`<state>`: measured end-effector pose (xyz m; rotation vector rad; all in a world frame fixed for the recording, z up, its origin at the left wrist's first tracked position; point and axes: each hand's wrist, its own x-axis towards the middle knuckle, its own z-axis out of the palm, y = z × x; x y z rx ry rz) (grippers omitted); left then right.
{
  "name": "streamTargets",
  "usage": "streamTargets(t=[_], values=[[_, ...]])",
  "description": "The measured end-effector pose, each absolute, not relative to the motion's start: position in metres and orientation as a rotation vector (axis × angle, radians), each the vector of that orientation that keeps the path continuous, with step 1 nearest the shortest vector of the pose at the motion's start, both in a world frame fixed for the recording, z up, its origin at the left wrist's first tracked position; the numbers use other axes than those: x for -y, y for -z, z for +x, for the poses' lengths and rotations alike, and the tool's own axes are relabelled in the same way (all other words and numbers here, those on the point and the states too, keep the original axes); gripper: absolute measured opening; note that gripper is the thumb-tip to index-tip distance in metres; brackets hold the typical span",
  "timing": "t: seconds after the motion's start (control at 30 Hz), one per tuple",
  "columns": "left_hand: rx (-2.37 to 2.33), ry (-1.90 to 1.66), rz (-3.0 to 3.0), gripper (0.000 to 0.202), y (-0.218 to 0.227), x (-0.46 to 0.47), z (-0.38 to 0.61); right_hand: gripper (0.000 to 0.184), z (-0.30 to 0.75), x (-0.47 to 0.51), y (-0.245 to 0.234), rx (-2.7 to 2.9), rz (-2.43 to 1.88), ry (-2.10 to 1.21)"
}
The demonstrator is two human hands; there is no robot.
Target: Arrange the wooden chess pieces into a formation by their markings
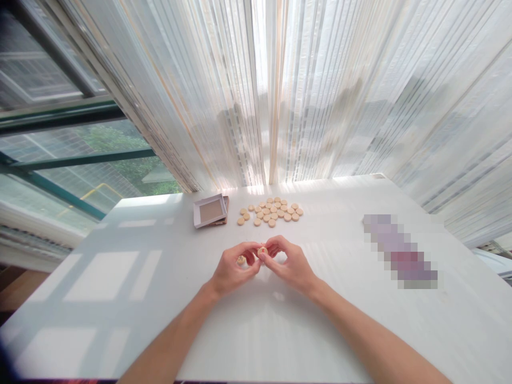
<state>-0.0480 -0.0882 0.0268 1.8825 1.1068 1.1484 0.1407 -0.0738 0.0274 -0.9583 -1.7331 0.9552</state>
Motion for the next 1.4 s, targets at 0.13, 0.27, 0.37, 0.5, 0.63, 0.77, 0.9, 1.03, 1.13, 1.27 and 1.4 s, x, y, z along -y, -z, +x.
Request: streamTargets(t=[0.13, 0.27, 0.37, 0.5, 0.63, 0.77, 0.9, 1.03, 1.13, 1.27, 1.4], values=[[-1.081, -1.153, 1.907, 0.026, -0.0247, 0.0884, -0.0477, 0.021, 0.1412, 0.0738, -0.0278, 1.736, -0.973, -0.96], [-1.041, -1.148, 1.928, 0.026, -0.0241, 0.0883, -0.0474, 0.022, 0.1414, 0.0744, -0.0262, 1.737, -0.991, -0.955], [-1.029, -1.151, 1.941, 0.025, -0.0239, 0.0884, -0.047, 0.021, 0.1415, 0.0749, -0.0257, 1.729, -1.009, -0.958], [-1.027, -1.163, 1.938, 0.026, -0.022, 0.0882, -0.0468, 0.018, 0.1408, 0.0751, -0.0272, 1.727, -1.005, -0.959], [-1.043, -1.152, 1.927, 0.027, -0.0211, 0.0878, -0.0473, 0.017, 0.1407, 0.0751, -0.0276, 1.733, -0.989, -0.967], [-1.064, -1.148, 1.919, 0.025, -0.0226, 0.0882, -0.0477, 0.013, 0.1418, 0.0747, -0.0252, 1.739, -0.971, -0.971], [-1.09, -1.135, 1.922, 0.024, -0.0243, 0.0887, -0.0478, 0.011, 0.1421, 0.0749, -0.0236, 1.735, -0.962, -0.974], [-1.104, -1.148, 1.919, 0.024, -0.0241, 0.0882, -0.0481, 0.01, 0.1411, 0.0748, -0.0235, 1.729, -0.935, -0.999], [-1.103, -1.158, 1.908, 0.024, -0.0227, 0.0875, -0.0483, 0.009, 0.1407, 0.0741, -0.0232, 1.722, -0.899, -1.023], [-1.1, -1.159, 1.857, 0.025, -0.0207, 0.0867, -0.0486, 0.009, 0.1414, 0.0735, -0.0222, 1.735, -0.863, -1.037], [-1.097, -1.129, 1.791, 0.026, -0.0209, 0.0865, -0.0492, 0.011, 0.1421, 0.0747, -0.0217, 1.743, -0.837, -1.035]])
